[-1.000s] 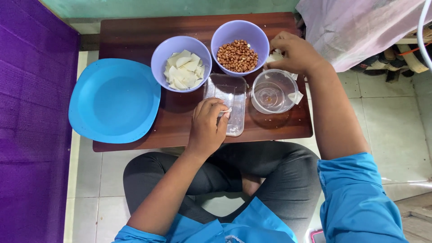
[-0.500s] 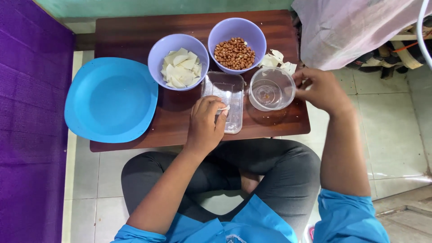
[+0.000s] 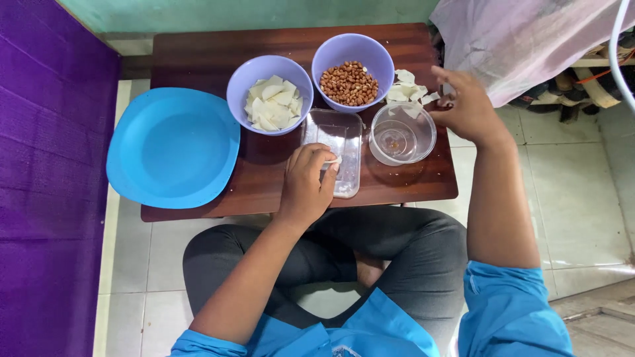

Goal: The person sits cross-legged at a low table and repeatedly picks up thin white sheets, places a peanut on each, and rolls them into small cylinders. The rolled items are placed into a blue bowl. The person handles the sheets and peanuts by hand without using tools.

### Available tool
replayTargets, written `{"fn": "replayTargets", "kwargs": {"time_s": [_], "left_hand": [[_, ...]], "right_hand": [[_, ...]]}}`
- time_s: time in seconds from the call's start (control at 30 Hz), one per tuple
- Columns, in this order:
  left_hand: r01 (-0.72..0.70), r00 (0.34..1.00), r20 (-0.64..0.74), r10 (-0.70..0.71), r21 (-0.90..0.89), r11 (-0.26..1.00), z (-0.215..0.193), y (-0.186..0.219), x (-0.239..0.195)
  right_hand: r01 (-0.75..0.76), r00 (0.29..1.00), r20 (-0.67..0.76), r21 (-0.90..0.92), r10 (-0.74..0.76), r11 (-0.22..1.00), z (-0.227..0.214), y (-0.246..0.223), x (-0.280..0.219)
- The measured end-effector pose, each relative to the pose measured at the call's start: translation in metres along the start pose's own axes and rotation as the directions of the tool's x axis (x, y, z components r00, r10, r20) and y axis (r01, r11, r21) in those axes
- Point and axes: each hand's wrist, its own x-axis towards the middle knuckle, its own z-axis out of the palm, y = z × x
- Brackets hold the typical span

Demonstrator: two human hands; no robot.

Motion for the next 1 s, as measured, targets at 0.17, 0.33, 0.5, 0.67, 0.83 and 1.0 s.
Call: {"fn": "replayTargets", "kwargs": {"time_s": [0.17,0.33,0.5,0.67,0.83,1.0], "left_hand": [[-0.017,1.000,0.003,0.017,-0.022,1.000,-0.001,0.002,0.001],[-0.024,1.000,-0.006,0.023,-0.051,0.998,-0.004,0.004,0.001],[-0.015,1.000,0.017,0.016,-0.044,0.999,-0.004,0.004,0.001],[-0.002,1.000,0.015,0.002,-0.050,0.999,-0.003,0.004,0.001],[-0.006,1.000,0.013,0.007,-0.052,0.999,-0.004,0.004,0.001],[0.004,1.000,0.024,-0.002,-0.069,0.998,-0.005,0.003,0.002]], "right_hand": [[-0.054,0.995,0.075,-0.112,0.063,0.992,0.009,-0.017,0.018],[-0.055,0.982,0.157,-0.274,0.101,0.960,0.019,-0.031,0.041],[-0.029,0.978,0.189,-0.264,0.082,0.964,0.025,-0.034,0.051],[0.085,0.985,0.166,-0.281,-0.039,0.956,0.034,-0.018,0.065],[0.128,0.986,0.141,-0.273,-0.092,0.953,0.037,-0.016,0.082],[0.152,0.985,0.116,-0.226,-0.129,0.962,0.050,0.015,0.111]]}}
